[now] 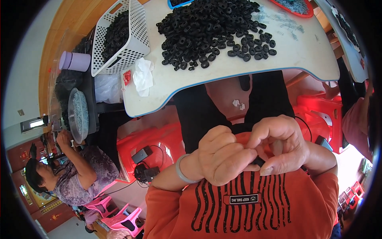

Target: The person picks up a black plastic piece and a metal spring, inserts the spring into the piece, and places the assembly onto the table. This process is repeated, occasionally reaching into a basket to move more plastic pieces onto the table.

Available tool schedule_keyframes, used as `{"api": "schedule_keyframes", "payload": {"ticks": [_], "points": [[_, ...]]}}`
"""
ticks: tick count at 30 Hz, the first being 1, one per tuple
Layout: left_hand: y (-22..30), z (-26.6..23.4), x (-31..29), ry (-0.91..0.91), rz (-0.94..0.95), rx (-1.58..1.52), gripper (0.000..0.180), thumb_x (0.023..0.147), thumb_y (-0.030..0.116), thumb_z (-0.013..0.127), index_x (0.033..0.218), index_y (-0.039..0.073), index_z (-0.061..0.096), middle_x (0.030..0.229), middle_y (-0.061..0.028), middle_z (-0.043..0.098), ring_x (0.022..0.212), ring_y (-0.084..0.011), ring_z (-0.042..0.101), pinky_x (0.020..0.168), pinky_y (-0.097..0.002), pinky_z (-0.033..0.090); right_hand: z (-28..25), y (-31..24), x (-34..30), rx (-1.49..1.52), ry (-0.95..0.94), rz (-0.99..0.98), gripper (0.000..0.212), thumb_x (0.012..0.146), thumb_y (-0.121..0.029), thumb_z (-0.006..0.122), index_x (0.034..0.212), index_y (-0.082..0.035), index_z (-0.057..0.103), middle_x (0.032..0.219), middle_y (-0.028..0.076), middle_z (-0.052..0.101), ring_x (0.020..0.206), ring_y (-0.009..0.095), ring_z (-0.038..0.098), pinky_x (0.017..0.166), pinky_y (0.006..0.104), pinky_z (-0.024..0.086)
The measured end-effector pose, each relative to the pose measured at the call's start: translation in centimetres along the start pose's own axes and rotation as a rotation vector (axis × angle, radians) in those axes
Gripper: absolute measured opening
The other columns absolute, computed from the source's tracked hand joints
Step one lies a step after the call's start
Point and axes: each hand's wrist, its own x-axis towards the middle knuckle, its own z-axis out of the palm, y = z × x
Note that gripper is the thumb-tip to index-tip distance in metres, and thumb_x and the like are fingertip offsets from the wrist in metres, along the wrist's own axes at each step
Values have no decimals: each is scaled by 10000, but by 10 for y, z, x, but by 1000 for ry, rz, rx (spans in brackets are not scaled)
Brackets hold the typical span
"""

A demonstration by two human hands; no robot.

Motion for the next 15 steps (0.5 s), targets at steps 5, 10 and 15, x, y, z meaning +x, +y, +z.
{"api": "schedule_keyframes", "payload": {"ticks": [5,10,15], "points": [[-4,3,-1,4,4,0,343,970,282,829,1112,3,690,712,-45,592,603,-225,516,641,-422,503,-1,4,2,-20,17,12,317,890,-2,905,1150,57,734,915,68,741,749,66,683,635,222,524],[-10,9,-5,17,-7,-77,319,951,208,851,1141,9,691,692,-19,566,599,-214,510,630,-412,497,-10,3,1,-421,-55,-206,366,881,-5,907,1196,81,744,964,99,765,759,73,705,633,222,533],[-14,14,-5,80,32,-50,331,833,175,846,1115,22,768,693,35,478,604,-168,447,630,-354,415,-1,10,-8,-43,36,-50,462,872,50,902,1297,76,722,1034,91,775,798,73,711,665,220,540]]}}
